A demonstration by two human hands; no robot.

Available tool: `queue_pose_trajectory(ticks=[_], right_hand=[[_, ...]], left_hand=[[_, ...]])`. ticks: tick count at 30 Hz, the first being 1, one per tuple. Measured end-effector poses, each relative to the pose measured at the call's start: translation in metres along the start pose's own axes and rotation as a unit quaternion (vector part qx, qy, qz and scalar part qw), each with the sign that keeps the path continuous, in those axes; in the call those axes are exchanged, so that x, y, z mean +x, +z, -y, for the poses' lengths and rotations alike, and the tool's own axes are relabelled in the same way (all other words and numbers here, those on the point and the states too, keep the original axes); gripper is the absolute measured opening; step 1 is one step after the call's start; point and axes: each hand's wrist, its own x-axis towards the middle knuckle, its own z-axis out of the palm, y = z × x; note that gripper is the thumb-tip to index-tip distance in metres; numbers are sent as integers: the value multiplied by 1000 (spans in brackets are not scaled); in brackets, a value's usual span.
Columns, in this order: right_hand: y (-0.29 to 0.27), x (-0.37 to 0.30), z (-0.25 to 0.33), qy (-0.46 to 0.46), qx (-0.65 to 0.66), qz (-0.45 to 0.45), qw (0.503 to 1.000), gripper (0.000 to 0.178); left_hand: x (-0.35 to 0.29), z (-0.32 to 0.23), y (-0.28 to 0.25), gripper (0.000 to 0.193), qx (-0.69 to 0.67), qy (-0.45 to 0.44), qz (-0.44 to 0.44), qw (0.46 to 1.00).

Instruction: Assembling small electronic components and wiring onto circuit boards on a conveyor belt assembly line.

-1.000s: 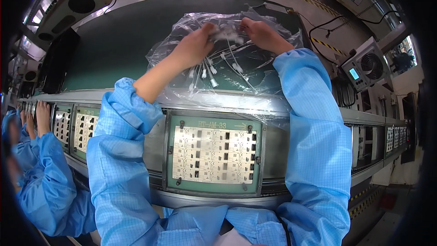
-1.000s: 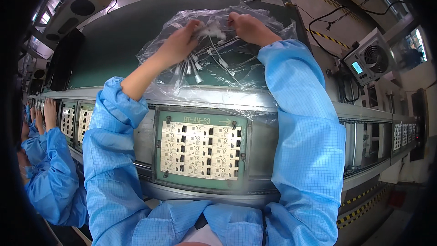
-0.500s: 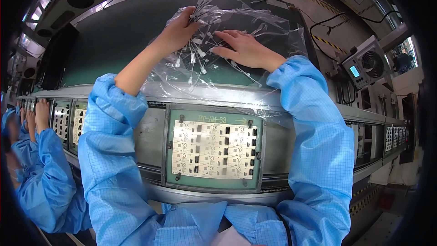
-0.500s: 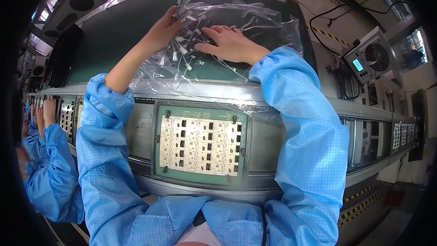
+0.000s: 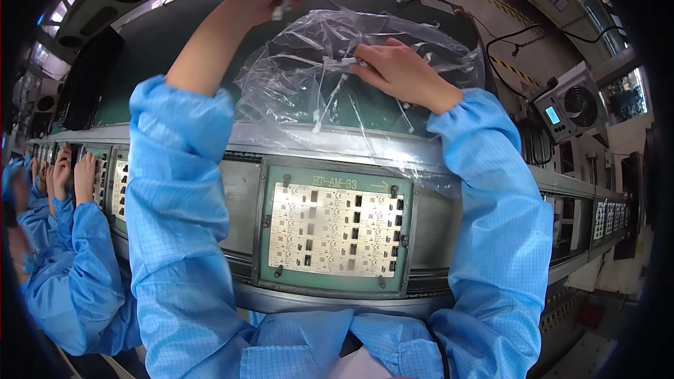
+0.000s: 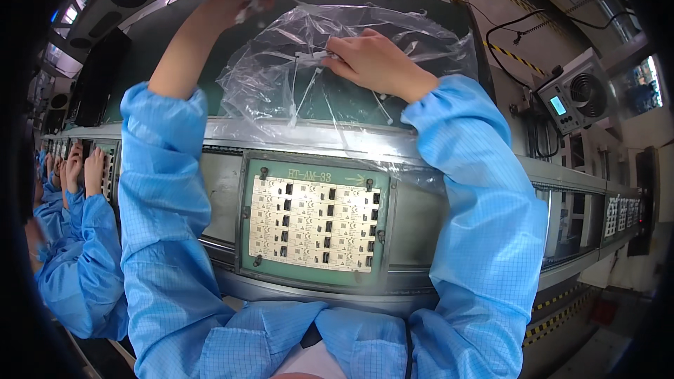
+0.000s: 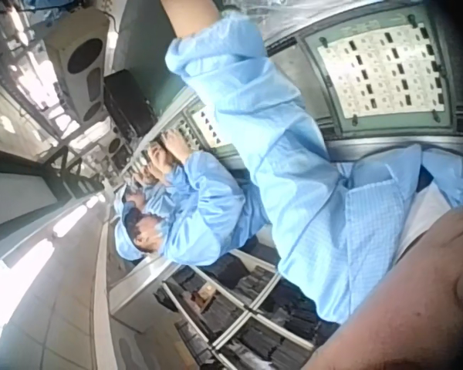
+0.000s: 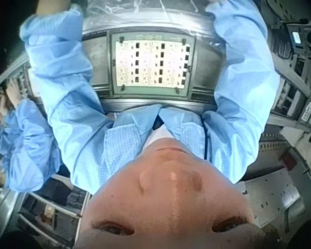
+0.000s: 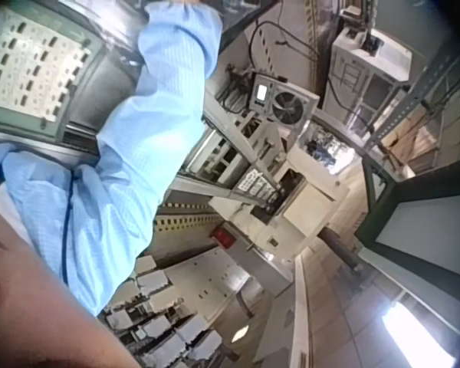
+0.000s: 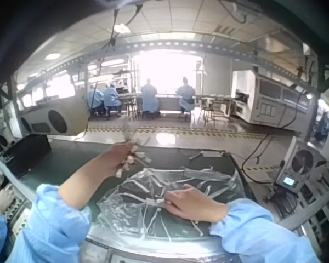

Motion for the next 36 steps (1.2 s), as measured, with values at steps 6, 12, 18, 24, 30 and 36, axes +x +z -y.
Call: queue_pose_trajectory(ticks=[6,12,18,24,30,36], right_hand=[[-42,-47,0,138,168,28,976,32],[-40,-54,-8,194,292,24,936,33],[-44,-49,-28,227,326,-63,916,24],[-64,-19,-49,181,175,-141,957,30],[-88,54,-103,345,-41,-100,933,54],[-46,24,-95,192,-216,-93,953,43]], left_hand=[[66,20,51,27,137,15,70,988],[68,66,51,72,660,-45,-5,750],[-2,10,49,67,736,69,-145,658],[-122,10,95,25,526,263,245,771],[-149,38,122,27,631,288,122,710],[-170,38,123,56,611,264,131,735]])
